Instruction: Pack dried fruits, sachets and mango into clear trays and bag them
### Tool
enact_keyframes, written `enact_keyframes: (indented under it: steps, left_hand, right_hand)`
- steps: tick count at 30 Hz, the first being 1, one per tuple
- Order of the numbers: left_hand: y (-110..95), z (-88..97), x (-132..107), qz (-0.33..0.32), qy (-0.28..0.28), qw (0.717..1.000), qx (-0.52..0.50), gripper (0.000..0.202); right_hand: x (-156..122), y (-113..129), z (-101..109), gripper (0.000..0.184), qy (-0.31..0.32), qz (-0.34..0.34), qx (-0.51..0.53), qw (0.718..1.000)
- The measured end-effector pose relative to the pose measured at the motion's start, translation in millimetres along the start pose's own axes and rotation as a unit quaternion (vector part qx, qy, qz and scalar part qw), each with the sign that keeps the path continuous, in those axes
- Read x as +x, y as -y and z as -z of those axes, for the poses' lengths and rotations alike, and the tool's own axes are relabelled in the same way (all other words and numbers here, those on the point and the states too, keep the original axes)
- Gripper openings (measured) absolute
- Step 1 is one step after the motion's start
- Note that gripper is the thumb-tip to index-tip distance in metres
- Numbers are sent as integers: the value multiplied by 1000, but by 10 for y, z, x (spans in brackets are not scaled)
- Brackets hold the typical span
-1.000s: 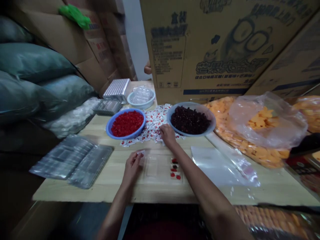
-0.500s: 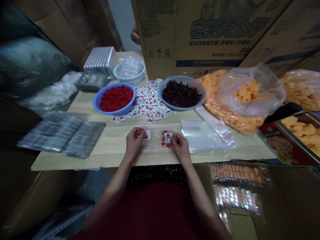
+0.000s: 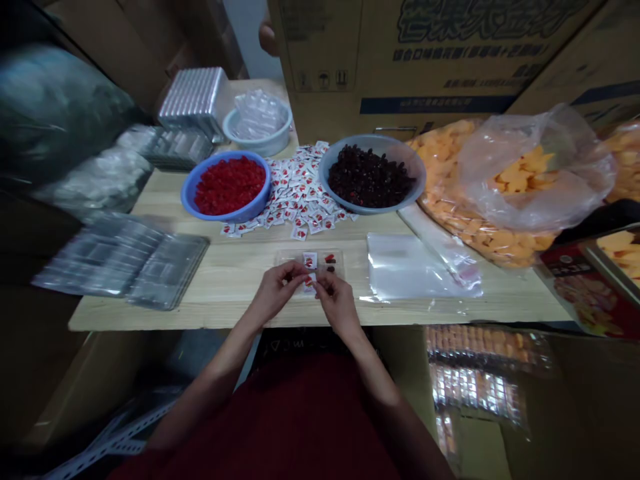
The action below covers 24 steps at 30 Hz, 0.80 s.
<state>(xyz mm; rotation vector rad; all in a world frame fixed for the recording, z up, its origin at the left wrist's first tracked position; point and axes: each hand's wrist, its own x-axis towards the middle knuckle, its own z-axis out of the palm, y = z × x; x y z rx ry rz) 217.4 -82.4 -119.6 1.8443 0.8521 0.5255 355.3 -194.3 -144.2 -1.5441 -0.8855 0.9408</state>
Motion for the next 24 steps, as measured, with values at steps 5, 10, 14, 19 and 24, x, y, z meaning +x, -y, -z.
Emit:
enact_keyframes:
  steps: [5,10,14,19,24]
  left_hand:
    - [100,-36,-19,11,-59,996,62,11]
    - [239,-154,52,-60,-39,980,184,11]
    - [250,-168,35,-122,-36,959,255,15]
    - [268,-127,27,-159,-23,955,248,12]
    - [231,69,-13,-165,-121,960,191,19]
  right_hand:
    - [-82,-10,77,26,-40,26,-53,997]
    - [-240,-68,298,29,-67,25,-100,992]
    - [-377,-33,351,25,-90,21,-112,989]
    - [-339,196,723,23,-138,78,-121,980]
    - [-116,654,2302,26,-400,155,-222,876]
